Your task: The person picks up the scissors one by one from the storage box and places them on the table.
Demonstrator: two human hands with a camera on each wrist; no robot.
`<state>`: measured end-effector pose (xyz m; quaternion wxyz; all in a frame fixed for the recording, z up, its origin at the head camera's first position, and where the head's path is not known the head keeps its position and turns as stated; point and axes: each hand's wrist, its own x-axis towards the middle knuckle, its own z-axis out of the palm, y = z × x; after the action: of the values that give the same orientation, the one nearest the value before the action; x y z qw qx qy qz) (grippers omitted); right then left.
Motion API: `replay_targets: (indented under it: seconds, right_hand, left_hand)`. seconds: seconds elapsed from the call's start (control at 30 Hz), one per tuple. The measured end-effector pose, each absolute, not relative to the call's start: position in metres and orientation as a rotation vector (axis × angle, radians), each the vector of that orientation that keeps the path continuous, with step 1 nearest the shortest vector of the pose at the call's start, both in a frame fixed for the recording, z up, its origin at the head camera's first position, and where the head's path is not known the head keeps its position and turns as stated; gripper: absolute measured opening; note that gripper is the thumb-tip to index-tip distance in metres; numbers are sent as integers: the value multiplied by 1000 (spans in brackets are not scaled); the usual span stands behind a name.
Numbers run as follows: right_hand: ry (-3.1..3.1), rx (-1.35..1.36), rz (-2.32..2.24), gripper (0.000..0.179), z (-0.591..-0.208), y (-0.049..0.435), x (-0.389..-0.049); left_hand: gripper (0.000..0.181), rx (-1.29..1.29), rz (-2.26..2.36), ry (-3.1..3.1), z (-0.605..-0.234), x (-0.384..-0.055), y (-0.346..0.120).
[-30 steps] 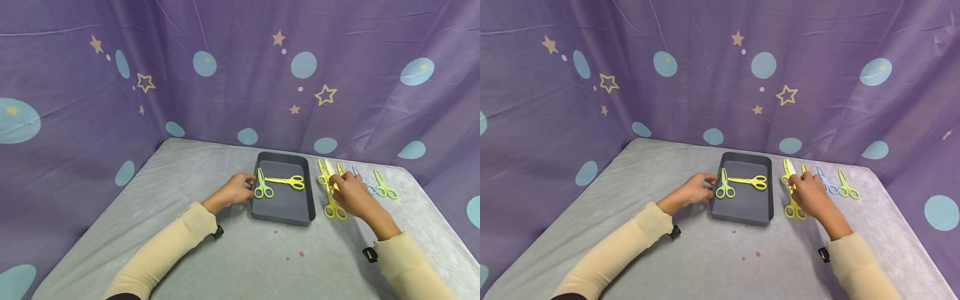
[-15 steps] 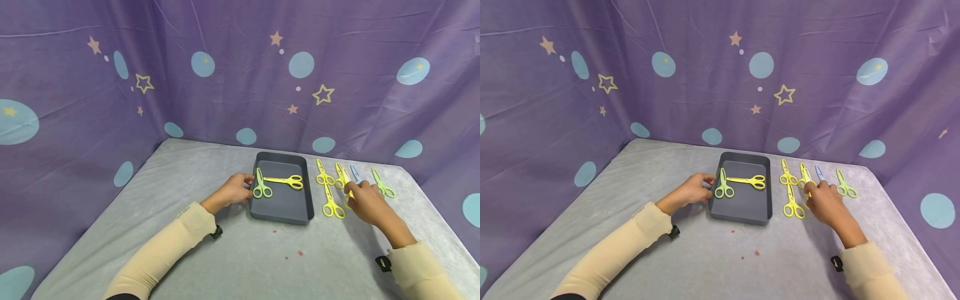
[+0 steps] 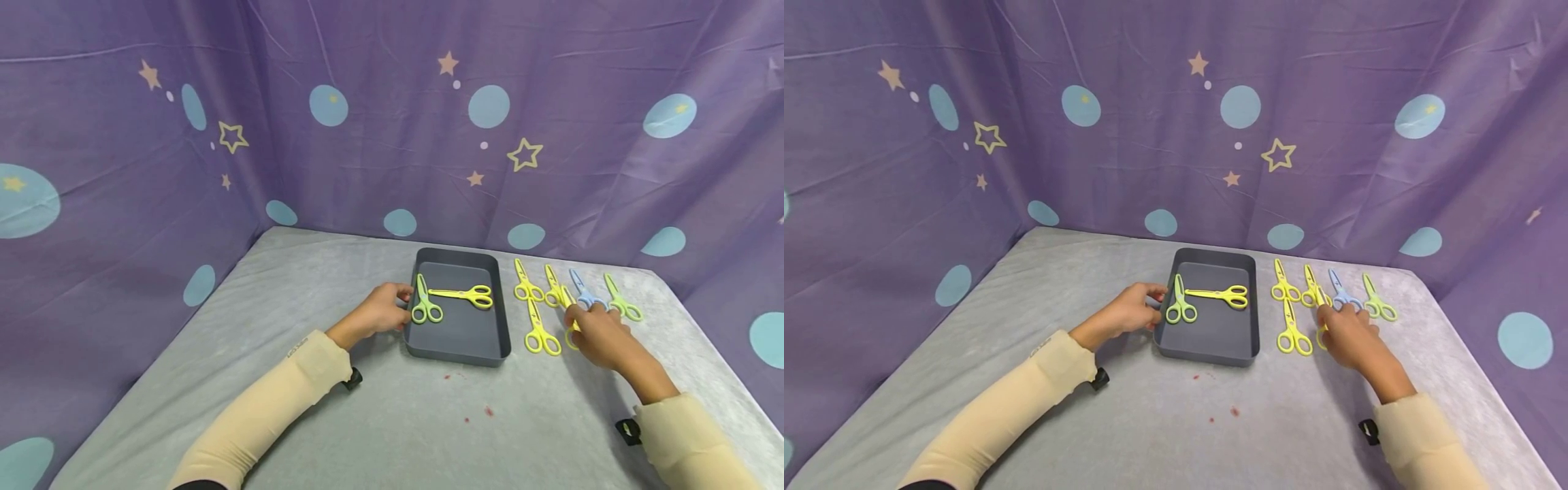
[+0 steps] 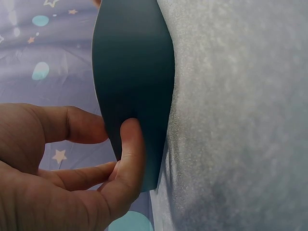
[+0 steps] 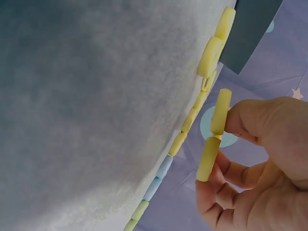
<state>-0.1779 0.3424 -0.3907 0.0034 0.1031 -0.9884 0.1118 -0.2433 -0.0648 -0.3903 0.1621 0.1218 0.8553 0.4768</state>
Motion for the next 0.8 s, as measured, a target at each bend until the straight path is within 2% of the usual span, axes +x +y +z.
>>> replay_targets:
  seconds: [0.8]
  right_hand:
    - [-3243, 408, 374, 13, -401, 345, -180]
  left_hand:
    - [64, 362, 1360, 2442, -393, -244, -66]
